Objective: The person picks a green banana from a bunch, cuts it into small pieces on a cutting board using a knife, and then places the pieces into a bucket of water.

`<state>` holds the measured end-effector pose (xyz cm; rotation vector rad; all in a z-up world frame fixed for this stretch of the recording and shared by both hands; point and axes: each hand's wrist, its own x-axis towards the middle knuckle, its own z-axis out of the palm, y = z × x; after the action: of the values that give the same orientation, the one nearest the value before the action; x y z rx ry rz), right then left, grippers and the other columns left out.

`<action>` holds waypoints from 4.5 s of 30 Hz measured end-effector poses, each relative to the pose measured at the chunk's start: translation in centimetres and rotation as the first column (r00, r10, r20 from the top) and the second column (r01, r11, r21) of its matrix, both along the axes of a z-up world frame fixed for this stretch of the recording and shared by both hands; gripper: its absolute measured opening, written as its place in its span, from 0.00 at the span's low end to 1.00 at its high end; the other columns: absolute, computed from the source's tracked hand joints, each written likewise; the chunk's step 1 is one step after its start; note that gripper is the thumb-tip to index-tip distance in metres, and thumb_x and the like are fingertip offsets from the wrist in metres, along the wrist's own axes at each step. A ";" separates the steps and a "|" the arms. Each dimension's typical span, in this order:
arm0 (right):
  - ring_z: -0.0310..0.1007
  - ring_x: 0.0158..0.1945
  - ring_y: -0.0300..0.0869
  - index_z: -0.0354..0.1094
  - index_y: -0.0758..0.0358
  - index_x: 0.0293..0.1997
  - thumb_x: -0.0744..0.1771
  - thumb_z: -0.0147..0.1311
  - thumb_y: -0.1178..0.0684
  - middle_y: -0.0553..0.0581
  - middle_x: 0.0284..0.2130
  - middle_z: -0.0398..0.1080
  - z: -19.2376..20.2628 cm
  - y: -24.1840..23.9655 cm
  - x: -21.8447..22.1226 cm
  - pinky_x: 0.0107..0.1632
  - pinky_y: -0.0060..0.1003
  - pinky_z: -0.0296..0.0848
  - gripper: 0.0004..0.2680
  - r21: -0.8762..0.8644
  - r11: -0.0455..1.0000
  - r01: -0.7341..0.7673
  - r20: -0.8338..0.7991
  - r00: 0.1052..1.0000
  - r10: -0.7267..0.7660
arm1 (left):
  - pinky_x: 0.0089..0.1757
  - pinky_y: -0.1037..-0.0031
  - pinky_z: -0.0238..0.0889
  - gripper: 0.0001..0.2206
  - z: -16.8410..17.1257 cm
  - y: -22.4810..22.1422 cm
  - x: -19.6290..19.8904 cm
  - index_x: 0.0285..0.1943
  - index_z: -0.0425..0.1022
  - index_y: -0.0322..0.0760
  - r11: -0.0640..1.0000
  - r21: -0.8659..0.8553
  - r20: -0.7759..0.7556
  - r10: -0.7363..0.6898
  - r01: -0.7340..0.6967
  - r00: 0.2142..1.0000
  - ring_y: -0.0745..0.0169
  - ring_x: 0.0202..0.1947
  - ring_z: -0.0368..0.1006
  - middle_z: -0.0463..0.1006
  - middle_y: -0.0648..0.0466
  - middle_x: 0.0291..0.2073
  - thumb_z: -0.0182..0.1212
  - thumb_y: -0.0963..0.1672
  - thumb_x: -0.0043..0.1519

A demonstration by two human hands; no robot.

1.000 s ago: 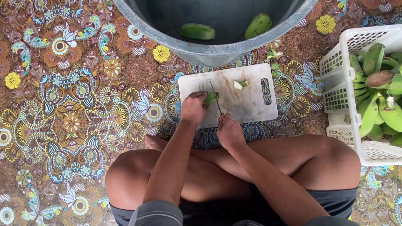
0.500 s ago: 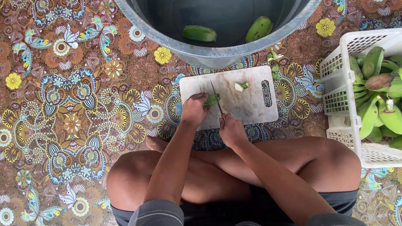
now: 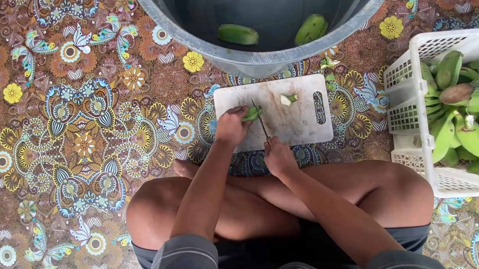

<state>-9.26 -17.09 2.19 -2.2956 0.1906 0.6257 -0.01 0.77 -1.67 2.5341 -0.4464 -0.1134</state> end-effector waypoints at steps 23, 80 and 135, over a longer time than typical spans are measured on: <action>0.71 0.43 0.69 0.48 0.62 0.60 0.69 0.30 0.37 0.76 0.38 0.68 4.4 -10.7 4.4 0.40 0.61 0.73 0.20 -0.368 0.930 0.013 -0.061 0.997 -0.038 | 0.50 0.56 0.60 0.21 5.8 -0.8 -0.3 0.50 0.77 0.43 0.965 0.085 0.010 0.250 -0.250 0.968 0.54 0.44 0.74 0.80 0.55 0.40 0.68 0.49 0.47; 0.68 0.13 0.41 0.71 0.67 0.46 0.63 0.60 0.59 0.64 0.37 0.74 24.7 -9.9 20.7 0.11 0.27 0.67 0.10 0.622 0.780 0.074 0.701 0.392 -0.596 | 0.57 0.50 0.50 0.04 22.0 -5.7 21.8 0.38 0.81 0.53 0.945 0.161 0.420 0.195 -0.284 0.886 0.55 0.65 0.52 0.69 0.60 0.56 0.61 0.47 0.58; 0.78 0.31 0.46 0.61 0.69 0.43 0.56 0.65 0.31 0.63 0.31 0.71 24.2 -38.1 -1.9 0.32 0.38 0.82 0.28 -0.094 0.927 0.363 -0.145 0.916 -0.373 | 0.55 0.33 0.44 0.41 25.0 -41.2 -0.8 0.73 0.41 0.64 0.806 0.222 -0.218 -0.508 0.550 0.833 0.49 0.65 0.58 0.61 0.54 0.65 0.65 0.53 0.53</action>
<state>-11.12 -55.23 26.43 -2.1876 0.7132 0.6116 -0.84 -40.43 23.33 2.5630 -1.1446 -0.6125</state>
